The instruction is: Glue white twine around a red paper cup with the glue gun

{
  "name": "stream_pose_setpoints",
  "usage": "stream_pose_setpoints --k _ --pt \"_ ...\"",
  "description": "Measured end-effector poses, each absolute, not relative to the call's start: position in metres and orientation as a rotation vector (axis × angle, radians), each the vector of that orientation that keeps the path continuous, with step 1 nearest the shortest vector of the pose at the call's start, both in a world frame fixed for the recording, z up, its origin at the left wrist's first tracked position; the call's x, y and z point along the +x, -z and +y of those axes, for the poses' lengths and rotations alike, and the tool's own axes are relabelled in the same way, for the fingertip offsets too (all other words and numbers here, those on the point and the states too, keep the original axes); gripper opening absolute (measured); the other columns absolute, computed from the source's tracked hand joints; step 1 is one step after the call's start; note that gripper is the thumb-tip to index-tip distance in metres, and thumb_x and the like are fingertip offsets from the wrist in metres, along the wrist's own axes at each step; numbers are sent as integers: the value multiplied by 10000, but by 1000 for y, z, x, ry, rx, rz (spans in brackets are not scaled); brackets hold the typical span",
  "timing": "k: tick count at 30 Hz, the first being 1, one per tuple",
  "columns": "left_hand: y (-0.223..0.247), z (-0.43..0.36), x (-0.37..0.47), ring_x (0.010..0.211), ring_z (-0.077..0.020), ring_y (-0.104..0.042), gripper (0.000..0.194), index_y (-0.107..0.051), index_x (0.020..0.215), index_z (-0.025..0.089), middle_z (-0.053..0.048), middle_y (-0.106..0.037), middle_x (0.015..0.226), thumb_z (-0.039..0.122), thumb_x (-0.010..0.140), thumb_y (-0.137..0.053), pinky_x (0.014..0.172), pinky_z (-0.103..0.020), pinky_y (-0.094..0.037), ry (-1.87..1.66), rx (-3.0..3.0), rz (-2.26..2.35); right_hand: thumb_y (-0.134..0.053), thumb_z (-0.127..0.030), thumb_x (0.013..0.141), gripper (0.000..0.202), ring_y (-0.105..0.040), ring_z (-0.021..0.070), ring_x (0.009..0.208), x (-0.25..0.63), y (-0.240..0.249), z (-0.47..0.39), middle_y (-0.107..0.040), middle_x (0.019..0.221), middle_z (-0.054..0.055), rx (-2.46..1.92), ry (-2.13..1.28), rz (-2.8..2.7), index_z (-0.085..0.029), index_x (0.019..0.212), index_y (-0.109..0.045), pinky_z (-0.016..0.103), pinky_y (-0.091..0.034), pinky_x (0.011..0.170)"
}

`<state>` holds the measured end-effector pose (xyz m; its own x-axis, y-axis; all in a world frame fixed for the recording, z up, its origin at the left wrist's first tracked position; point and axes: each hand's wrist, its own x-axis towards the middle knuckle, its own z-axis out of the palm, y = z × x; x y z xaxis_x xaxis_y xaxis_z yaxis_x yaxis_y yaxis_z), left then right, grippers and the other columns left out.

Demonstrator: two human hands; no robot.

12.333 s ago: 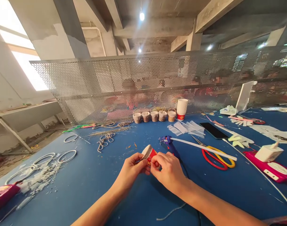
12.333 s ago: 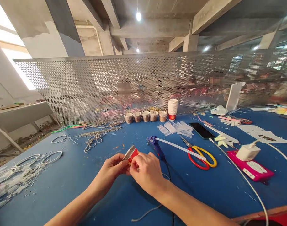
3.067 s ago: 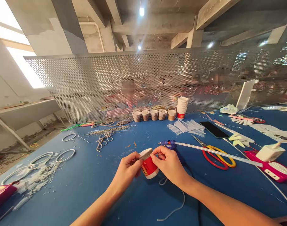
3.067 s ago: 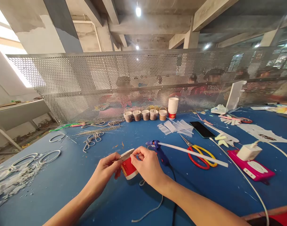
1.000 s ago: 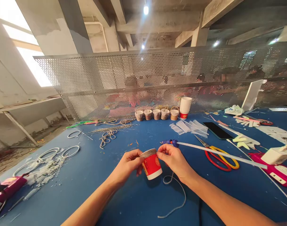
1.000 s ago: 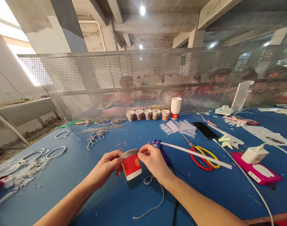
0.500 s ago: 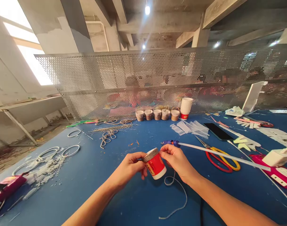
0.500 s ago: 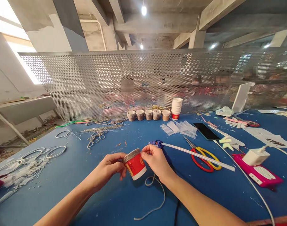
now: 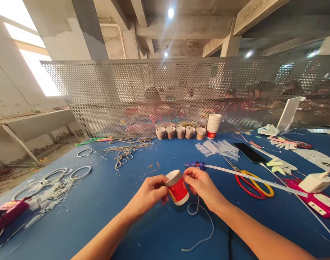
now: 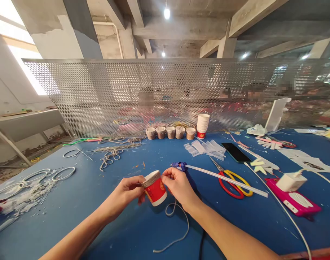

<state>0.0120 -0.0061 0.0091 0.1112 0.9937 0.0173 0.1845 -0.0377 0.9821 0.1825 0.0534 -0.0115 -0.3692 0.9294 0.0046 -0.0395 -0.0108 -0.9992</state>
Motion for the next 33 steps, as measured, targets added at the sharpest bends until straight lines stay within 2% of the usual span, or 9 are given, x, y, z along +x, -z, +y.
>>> stream_pose_setpoints --k 4,6,10,16,19,24,27,30,33 --pt "-10 -6 12 537 -119 -509 140 -641 657 152 32 -562 535 150 609 -510 543 -234 -439 -1021 1413 1243 -623 -380 662 227 -317 53 411 183 13 54 -417 486 -86 -979 -1509 -1454 -175 693 -531 199 -246 407" --pt "-11 -6 12 536 -117 -505 98 -632 657 149 30 -559 546 206 661 -552 543 -236 -436 -1026 1421 1233 -620 -378 665 223 -318 53 412 183 12 54 -420 483 -86 -973 -1510 -1456 -175 694 -532 198 -247 407" --pt "-10 -6 10 515 -108 -489 178 -619 644 150 30 -546 552 306 722 -582 527 -234 -421 -1041 1455 1247 -621 -369 654 211 -321 53 409 182 11 53 -410 476 -89 -959 -1521 -1443 -180 678 -529 195 -252 406" --pt "-10 -4 6 591 -143 -541 75 -599 626 161 12 -596 582 194 656 -539 605 -256 -440 -975 1492 1300 -623 -381 665 223 -328 54 415 181 12 52 -448 497 -76 -937 -1542 -1468 -174 683 -540 198 -255 410" --pt "-9 -3 5 582 -143 -543 167 -587 612 160 7 -600 582 280 721 -544 609 -260 -448 -967 1472 1292 -630 -390 675 228 -373 69 450 181 15 53 -479 539 -64 -910 -1505 -1512 -173 703 -566 206 -285 431" --pt "-6 -2 3 559 -141 -559 283 -605 674 148 3 -594 584 399 795 -554 582 -258 -469 -961 1431 1263 -594 -367 706 209 -498 117 602 183 15 52 -558 649 -17 -887 -1389 -1621 -162 746 -600 243 -402 576" --pt "-7 -2 0 607 -163 -615 290 -633 796 133 -34 -639 707 415 806 -568 562 -264 -494 -935 1407 1226 -570 -340 718 206 -418 106 535 186 13 51 -452 553 -50 -924 -1253 -1743 -160 791 -639 230 -349 513" --pt "-10 -2 -2 623 -176 -652 316 -633 886 133 -59 -662 800 435 808 -577 505 -243 -479 -874 1390 1239 -560 -309 728 179 -305 90 481 187 12 50 -337 497 -72 -933 -1097 -1823 -159 752 -656 225 -260 456" --pt "-12 -3 -4 553 -149 -623 318 -636 869 142 -28 -641 716 446 785 -596 430 -205 -405 -835 1393 1305 -559 -275 743 154 -312 87 483 187 14 50 -377 506 -60 -907 -995 -1850 -160 709 -655 227 -257 461"
